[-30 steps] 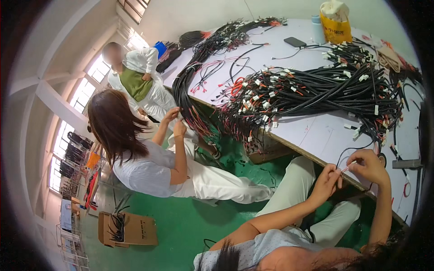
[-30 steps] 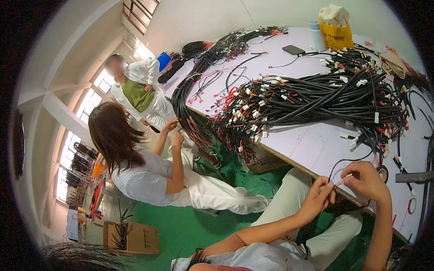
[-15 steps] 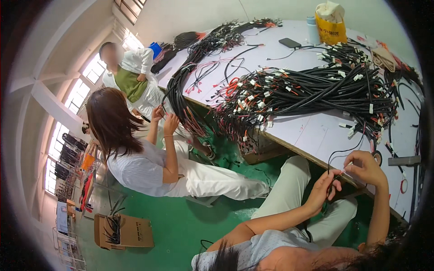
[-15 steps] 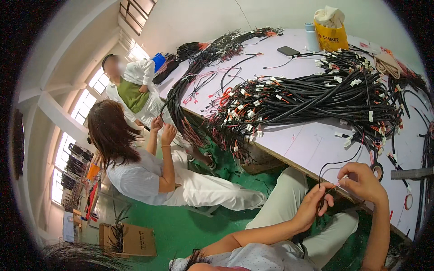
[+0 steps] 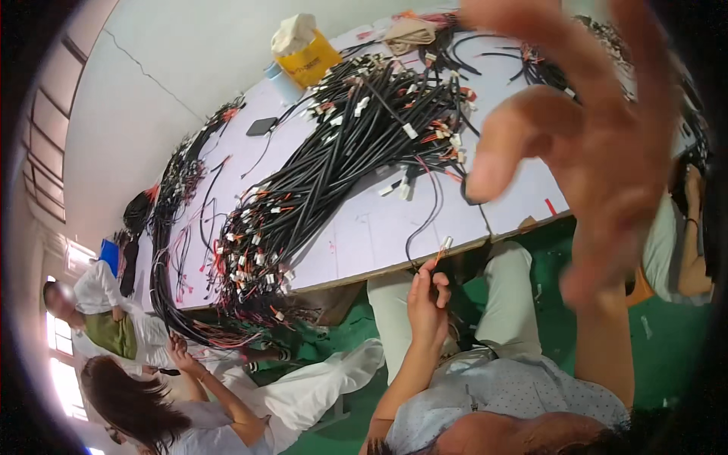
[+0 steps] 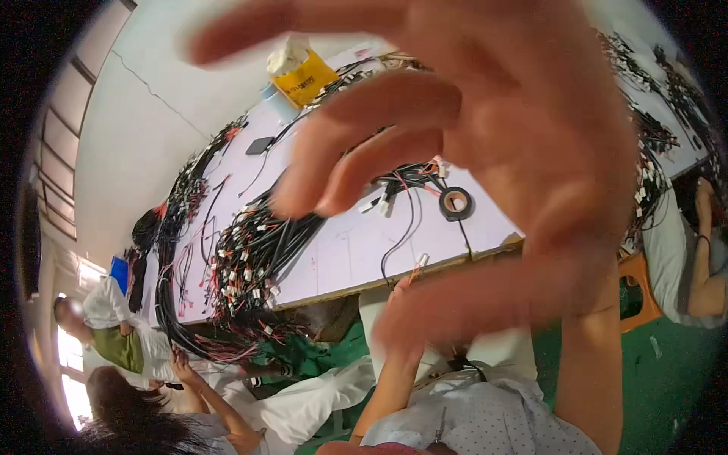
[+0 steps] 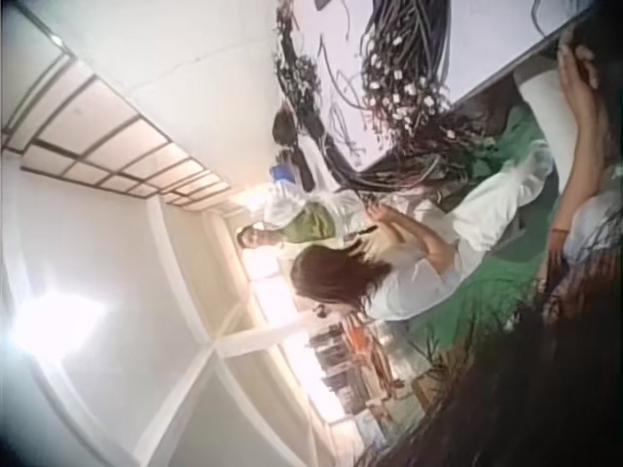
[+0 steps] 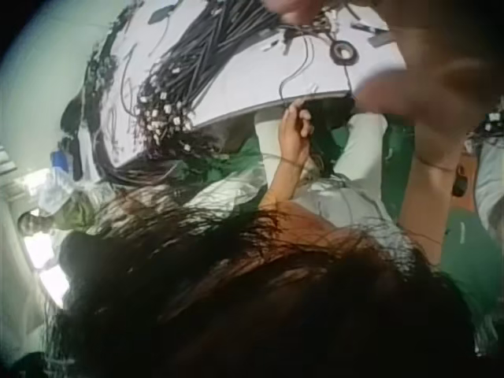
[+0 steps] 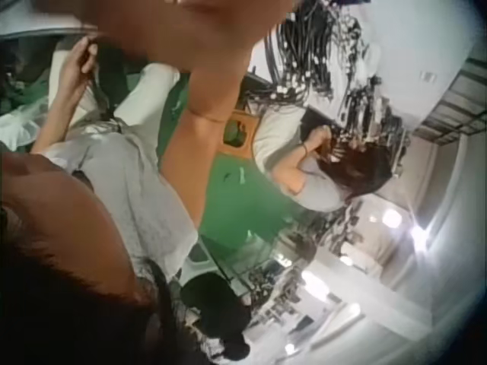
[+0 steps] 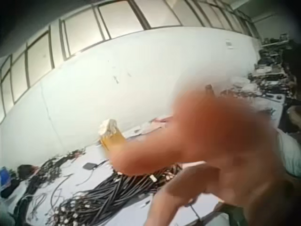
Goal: The person wraps tape around wire harnesses by hand, measures the cables against a metal ruler with an assistant, and wraps additional tape around the wires.
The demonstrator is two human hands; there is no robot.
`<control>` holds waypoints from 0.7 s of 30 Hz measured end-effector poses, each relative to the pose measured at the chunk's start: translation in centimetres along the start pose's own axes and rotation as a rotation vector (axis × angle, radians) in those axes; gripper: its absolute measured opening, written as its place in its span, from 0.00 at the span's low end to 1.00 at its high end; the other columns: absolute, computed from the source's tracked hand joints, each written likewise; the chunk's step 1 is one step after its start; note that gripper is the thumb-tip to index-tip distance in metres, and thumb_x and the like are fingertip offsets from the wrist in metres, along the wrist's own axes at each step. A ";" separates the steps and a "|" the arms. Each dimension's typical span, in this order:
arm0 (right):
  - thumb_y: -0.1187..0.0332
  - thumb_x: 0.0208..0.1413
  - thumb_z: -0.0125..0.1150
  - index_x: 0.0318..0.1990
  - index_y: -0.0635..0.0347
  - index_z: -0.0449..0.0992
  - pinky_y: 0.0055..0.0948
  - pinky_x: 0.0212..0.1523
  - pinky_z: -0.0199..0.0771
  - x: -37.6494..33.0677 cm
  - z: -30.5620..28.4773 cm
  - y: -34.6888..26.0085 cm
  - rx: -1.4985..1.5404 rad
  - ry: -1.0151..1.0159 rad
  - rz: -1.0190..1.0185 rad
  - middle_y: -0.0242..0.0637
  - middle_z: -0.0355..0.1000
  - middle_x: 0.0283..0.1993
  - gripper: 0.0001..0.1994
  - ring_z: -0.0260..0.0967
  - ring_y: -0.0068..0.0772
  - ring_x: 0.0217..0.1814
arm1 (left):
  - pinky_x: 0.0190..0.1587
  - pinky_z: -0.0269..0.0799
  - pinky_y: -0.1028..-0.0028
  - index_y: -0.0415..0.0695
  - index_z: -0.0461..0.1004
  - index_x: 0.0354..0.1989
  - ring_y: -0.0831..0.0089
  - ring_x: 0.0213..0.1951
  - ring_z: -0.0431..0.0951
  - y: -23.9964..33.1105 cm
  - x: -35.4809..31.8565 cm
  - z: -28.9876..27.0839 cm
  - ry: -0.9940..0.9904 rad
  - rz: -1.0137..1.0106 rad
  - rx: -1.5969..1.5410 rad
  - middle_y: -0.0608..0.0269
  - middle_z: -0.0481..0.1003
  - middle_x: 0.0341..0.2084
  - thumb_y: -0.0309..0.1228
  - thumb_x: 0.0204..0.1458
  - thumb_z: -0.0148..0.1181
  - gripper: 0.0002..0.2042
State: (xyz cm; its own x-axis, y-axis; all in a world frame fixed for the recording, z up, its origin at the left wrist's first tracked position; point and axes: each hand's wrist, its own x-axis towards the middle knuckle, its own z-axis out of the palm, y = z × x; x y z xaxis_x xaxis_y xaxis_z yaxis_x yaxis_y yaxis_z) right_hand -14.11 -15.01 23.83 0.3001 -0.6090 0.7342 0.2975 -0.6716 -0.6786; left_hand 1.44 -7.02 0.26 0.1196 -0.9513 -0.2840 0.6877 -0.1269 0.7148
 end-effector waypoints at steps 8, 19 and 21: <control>0.67 0.51 0.61 0.41 0.65 0.76 0.27 0.38 0.71 0.5 1.3 -1.6 -0.011 -0.018 -0.032 0.43 0.73 0.43 0.13 0.71 0.30 0.35 | 0.22 0.53 0.83 0.42 0.67 0.49 0.83 0.17 0.57 0.6 -1.4 0.1 -0.019 -0.059 -0.061 0.67 0.69 0.24 0.38 0.63 0.45 0.14; 0.68 0.50 0.61 0.42 0.64 0.76 0.26 0.39 0.72 -0.7 1.4 -2.2 -0.066 -0.009 0.019 0.41 0.74 0.42 0.13 0.71 0.29 0.36 | 0.21 0.52 0.83 0.44 0.70 0.45 0.85 0.15 0.56 0.7 -1.5 -0.7 -0.022 -0.028 -0.080 0.70 0.69 0.23 0.38 0.62 0.46 0.12; 0.68 0.50 0.61 0.42 0.64 0.76 0.26 0.39 0.72 -1.4 1.0 -3.0 -0.104 0.011 0.041 0.41 0.74 0.42 0.13 0.71 0.29 0.36 | 0.21 0.52 0.83 0.44 0.69 0.45 0.85 0.15 0.56 0.4 -0.9 -1.3 -0.052 -0.030 -0.073 0.71 0.68 0.23 0.37 0.62 0.46 0.12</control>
State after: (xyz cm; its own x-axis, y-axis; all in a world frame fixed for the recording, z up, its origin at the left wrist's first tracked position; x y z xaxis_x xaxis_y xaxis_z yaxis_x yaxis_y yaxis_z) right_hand -14.50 -11.77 24.83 0.2997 -0.6414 0.7062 0.1889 -0.6857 -0.7029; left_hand 2.49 -5.83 -0.02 0.0626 -0.9608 -0.2699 0.7410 -0.1364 0.6575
